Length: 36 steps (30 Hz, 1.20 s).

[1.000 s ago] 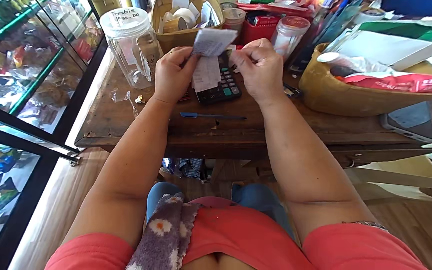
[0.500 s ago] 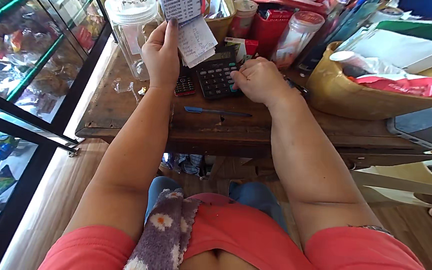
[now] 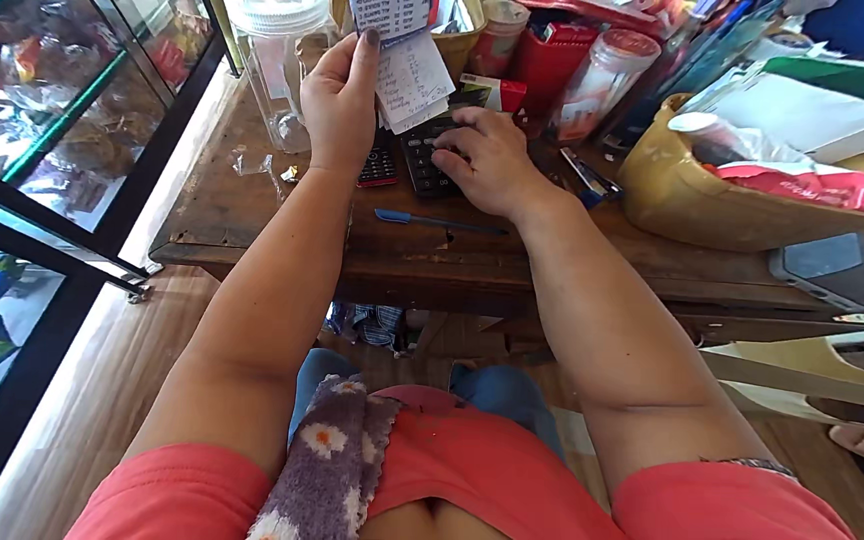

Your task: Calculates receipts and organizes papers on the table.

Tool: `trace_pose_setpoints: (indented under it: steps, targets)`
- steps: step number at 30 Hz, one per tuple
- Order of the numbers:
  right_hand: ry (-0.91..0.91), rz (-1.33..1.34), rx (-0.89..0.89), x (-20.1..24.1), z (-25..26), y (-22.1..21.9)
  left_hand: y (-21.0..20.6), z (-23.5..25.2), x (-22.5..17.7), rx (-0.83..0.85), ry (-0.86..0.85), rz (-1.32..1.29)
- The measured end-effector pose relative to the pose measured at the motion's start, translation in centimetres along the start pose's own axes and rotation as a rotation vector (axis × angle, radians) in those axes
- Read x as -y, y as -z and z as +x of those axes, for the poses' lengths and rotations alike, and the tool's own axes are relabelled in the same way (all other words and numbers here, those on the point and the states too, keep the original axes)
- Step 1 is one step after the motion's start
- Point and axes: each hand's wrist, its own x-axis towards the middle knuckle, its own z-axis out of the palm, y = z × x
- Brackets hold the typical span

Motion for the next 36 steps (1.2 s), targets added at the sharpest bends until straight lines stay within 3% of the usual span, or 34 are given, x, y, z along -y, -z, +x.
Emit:
trace_pose_setpoints:
  steps: [4, 11, 19, 21, 25, 28, 32, 36]
  targets:
    - [-0.059, -0.082, 0.082, 0.5, 0.1, 0.0, -0.1, -0.2, -0.2, 0.009, 0.007, 0.01]
    - [-0.071, 0.19, -0.01, -1.2, -0.6, 1.6, 0.0, -0.3, -0.3, 0.007, 0.013, 0.028]
    - [-0.108, 0.157, 0.098, -1.6, -0.9, 1.9, 0.1, -0.2, 0.0, 0.035, -0.006, 0.048]
    - [-0.096, 0.198, 0.002, -1.6, -1.0, 2.1, 0.1, -0.3, -0.1, 0.043, 0.0, 0.085]
    - [-0.139, 0.259, -0.361, -1.5, -1.4, 2.8, 0.0, -0.6, -0.2, 0.086, -0.025, 0.138]
    - [-0.011, 0.218, -0.567, -2.0, -1.2, 2.1, 0.0, -0.7, 0.0, 0.126, -0.064, 0.193]
    - [0.23, 0.17, -0.666, -1.6, -0.7, 0.6, 0.0, -0.9, 0.1, 0.182, -0.093, 0.244]
    - [0.357, 0.138, -0.629, -0.6, -0.7, 0.0, 0.0, -0.9, 0.1, 0.196, -0.119, 0.272]
